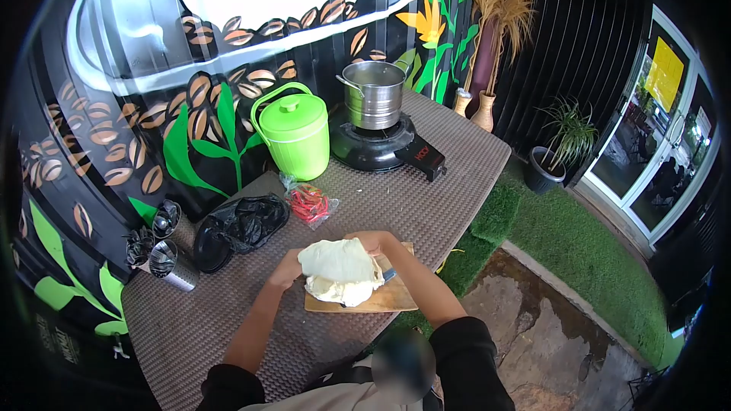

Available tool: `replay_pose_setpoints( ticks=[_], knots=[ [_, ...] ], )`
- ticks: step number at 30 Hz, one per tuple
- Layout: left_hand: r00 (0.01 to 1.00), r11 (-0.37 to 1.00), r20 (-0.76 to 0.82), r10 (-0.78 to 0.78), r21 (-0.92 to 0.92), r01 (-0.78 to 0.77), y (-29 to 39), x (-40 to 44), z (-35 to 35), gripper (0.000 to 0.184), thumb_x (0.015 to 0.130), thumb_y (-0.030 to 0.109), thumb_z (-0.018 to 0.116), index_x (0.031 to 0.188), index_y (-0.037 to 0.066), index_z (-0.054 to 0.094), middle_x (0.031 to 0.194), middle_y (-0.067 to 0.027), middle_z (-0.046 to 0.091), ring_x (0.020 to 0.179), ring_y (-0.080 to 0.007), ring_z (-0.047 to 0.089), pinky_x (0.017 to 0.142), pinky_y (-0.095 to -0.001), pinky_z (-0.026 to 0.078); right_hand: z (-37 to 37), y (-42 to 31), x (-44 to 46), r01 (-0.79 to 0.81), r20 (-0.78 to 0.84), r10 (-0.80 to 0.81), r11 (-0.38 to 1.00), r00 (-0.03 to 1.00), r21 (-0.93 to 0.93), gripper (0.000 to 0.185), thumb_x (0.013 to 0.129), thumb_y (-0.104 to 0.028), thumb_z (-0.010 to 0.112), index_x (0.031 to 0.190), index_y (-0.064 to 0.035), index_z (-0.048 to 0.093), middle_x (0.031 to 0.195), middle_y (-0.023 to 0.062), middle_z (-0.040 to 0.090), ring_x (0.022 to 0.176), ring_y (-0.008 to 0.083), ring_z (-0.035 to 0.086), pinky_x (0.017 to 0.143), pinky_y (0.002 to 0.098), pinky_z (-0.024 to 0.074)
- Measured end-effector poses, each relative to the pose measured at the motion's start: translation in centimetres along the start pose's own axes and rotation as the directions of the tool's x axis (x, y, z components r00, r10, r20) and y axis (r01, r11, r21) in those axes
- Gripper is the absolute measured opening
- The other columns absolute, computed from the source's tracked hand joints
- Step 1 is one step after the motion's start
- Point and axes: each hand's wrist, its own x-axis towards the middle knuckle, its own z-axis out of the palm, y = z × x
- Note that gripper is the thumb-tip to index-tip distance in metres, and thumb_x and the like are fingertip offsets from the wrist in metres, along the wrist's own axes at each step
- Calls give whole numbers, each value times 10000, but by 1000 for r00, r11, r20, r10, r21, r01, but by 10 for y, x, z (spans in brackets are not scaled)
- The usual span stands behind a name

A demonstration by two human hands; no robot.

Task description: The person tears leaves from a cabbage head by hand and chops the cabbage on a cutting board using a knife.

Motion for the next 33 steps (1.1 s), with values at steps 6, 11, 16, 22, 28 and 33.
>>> replay_pose_setpoints(
  ticks=[6,11,16,22,28,33],
  knots=[
    [951,961,-154,-268,-114,252,1,-2,12,252,837,55,637,1064,-50,602,999,-86,657,907,-127,624,766,-252,494,-22,23,8,-87,-96,136,915,986,394,364,836,-152,636,1151,24,588,1072,117,650,954,162,621,847,323,504],
    [976,979,-170,-135,-174,105,-13,-7,38,387,834,73,649,1201,-1,548,1084,-67,629,978,-136,607,829,-268,492,-32,24,-5,-63,-126,121,919,985,389,358,814,-131,638,1135,24,606,1043,119,666,939,174,637,817,329,521],
    [984,967,-77,-161,-210,142,14,-20,45,437,814,125,689,1211,19,543,1168,-76,601,1073,-164,575,895,-317,469,11,-18,-15,113,-152,-154,963,976,-245,389,775,-163,663,1106,34,608,982,104,678,902,161,627,822,308,492],
    [991,989,-21,-135,-56,134,-37,-5,19,419,856,83,635,1235,26,464,1168,-82,579,1061,-165,574,877,-327,492,15,-8,0,265,-1,-359,690,933,-674,401,686,-108,676,1042,69,621,935,134,689,870,145,617,764,316,477],
    [939,991,-329,-96,60,122,-79,-12,19,317,921,104,542,1219,29,462,1093,-93,578,956,-190,602,859,-330,507,27,-21,-2,351,62,-394,724,917,-593,384,670,-170,704,971,59,638,917,176,680,857,254,650,745,358,479],
    [943,946,-243,-227,-284,155,-74,-8,20,329,946,156,516,1246,60,422,1116,-106,557,956,-212,613,803,-350,540,55,-19,-11,39,-204,-499,435,842,-899,333,661,-197,696,930,-2,667,940,197,665,891,381,622,770,429,491]
  ],
)
